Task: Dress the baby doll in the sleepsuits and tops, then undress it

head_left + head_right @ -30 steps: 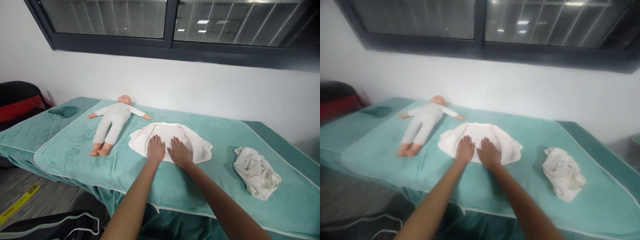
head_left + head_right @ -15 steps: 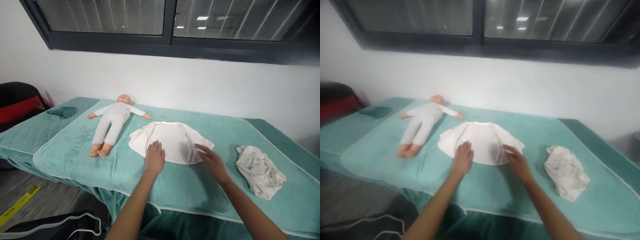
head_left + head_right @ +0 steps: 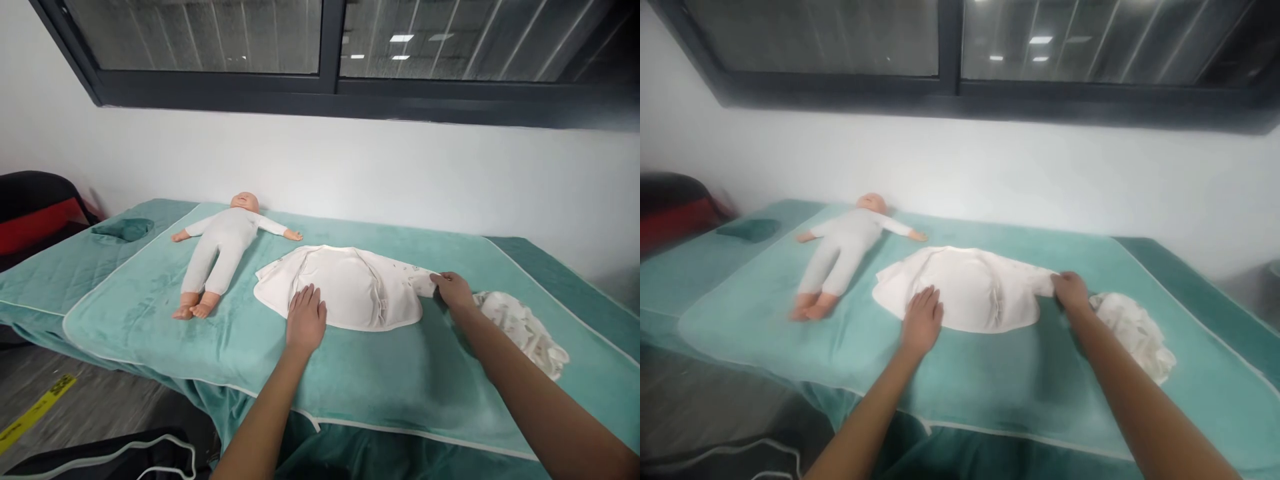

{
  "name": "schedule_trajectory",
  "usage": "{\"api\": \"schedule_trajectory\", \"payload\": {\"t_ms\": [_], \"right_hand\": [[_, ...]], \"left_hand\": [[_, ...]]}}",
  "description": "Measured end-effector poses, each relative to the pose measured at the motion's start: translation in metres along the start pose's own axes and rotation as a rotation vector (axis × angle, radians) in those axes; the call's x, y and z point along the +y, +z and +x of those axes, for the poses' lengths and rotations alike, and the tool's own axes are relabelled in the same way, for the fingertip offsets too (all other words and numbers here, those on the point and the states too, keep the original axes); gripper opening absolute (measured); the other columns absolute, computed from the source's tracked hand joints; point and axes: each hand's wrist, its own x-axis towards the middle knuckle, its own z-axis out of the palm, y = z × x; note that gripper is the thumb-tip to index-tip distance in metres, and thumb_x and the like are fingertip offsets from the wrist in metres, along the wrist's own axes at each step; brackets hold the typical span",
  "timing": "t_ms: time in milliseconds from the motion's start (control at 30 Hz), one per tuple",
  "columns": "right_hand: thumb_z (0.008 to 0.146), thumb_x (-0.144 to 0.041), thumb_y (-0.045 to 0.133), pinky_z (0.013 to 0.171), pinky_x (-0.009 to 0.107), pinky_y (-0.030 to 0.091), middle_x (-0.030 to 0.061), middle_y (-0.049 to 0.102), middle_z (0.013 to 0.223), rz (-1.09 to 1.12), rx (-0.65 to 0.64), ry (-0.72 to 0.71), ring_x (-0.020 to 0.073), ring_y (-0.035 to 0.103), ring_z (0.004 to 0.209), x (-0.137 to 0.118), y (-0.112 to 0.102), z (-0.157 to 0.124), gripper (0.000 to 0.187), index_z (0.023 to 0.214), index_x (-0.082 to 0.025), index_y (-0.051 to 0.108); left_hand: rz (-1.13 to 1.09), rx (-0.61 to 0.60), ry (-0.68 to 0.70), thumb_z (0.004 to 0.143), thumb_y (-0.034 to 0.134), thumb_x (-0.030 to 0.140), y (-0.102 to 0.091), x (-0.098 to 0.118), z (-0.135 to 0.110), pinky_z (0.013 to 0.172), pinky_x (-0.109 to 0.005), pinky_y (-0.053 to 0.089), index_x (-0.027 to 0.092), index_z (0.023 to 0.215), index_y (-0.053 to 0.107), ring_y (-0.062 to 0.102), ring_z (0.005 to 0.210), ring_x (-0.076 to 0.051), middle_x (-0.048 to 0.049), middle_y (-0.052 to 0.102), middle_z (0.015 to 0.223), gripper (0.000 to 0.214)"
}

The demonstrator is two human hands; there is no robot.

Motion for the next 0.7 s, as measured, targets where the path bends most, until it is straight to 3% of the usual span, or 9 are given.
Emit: {"api": "schedule_trajectory", "payload": {"t_ms": [100,200,300,367,500,700], "right_hand": [[0.08,-0.035,0.047,0.068,0.038,0.05,0.0173,0.071,0.086,-0.011,0.024,0.019,0.0271,0.066,0.077,-0.001,0.0,0.013,0.041,0.103,-0.009,0.068],[0.083,-0.033,0.043,0.089,0.044,0.049,0.026,0.065,0.119,-0.045,0.062,-0.063,0.0322,0.062,0.108,-0.008,0.007,0.012,0.052,0.124,-0.005,0.059],[0.089,-0.039,0.042,0.11,0.044,0.038,0.0206,0.054,0.142,-0.073,-0.01,-0.258,0.0301,0.048,0.133,-0.016,0.027,-0.003,0.058,0.137,-0.01,0.051],[0.093,-0.045,0.04,0.113,0.044,0.036,0.0169,0.052,0.146,-0.095,-0.1,-0.371,0.0285,0.046,0.136,-0.018,0.044,-0.016,0.058,0.14,-0.012,0.05],[0.097,-0.048,0.034,0.116,0.049,0.032,0.021,0.047,0.151,-0.22,-0.192,-0.514,0.0319,0.04,0.142,-0.016,0.067,-0.031,0.062,0.141,-0.006,0.05],[0.101,-0.047,0.025,0.117,0.048,0.032,0.0239,0.043,0.153,-0.389,-0.182,-0.587,0.0306,0.036,0.145,-0.011,0.068,-0.03,0.067,0.145,0.0,0.042]], "left_hand": [[-0.004,0.011,0.0,0.102,0.033,0.031,-0.001,0.0,0.0,0.122,-0.044,0.03,0.016,0.136,0.056,0.045,0.141,-0.021,-0.0087,0.054,0.147,0.044],[-0.019,0.03,0.006,0.101,0.034,0.031,0.0,-0.001,0.0,0.121,-0.044,0.031,0.016,0.134,0.057,0.046,0.139,-0.022,-0.0088,0.056,0.145,0.043],[-0.039,0.06,0.015,0.101,0.036,0.03,0.001,-0.001,-0.001,0.12,-0.045,0.033,0.016,0.132,0.059,0.049,0.137,-0.023,-0.0089,0.058,0.143,0.04],[-0.053,0.075,0.016,0.1,0.038,0.028,0.002,-0.002,-0.002,0.119,-0.047,0.035,0.016,0.13,0.059,0.05,0.135,-0.024,-0.0096,0.058,0.142,0.038],[-0.088,0.087,0.024,0.099,0.041,0.025,0.001,-0.003,-0.002,0.117,-0.049,0.038,0.016,0.125,0.062,0.053,0.132,-0.025,-0.0105,0.061,0.139,0.034],[-0.148,0.125,0.018,0.096,0.046,0.021,0.002,-0.004,-0.003,0.114,-0.05,0.041,0.016,0.119,0.064,0.056,0.128,-0.025,-0.0108,0.063,0.135,0.029]]}}
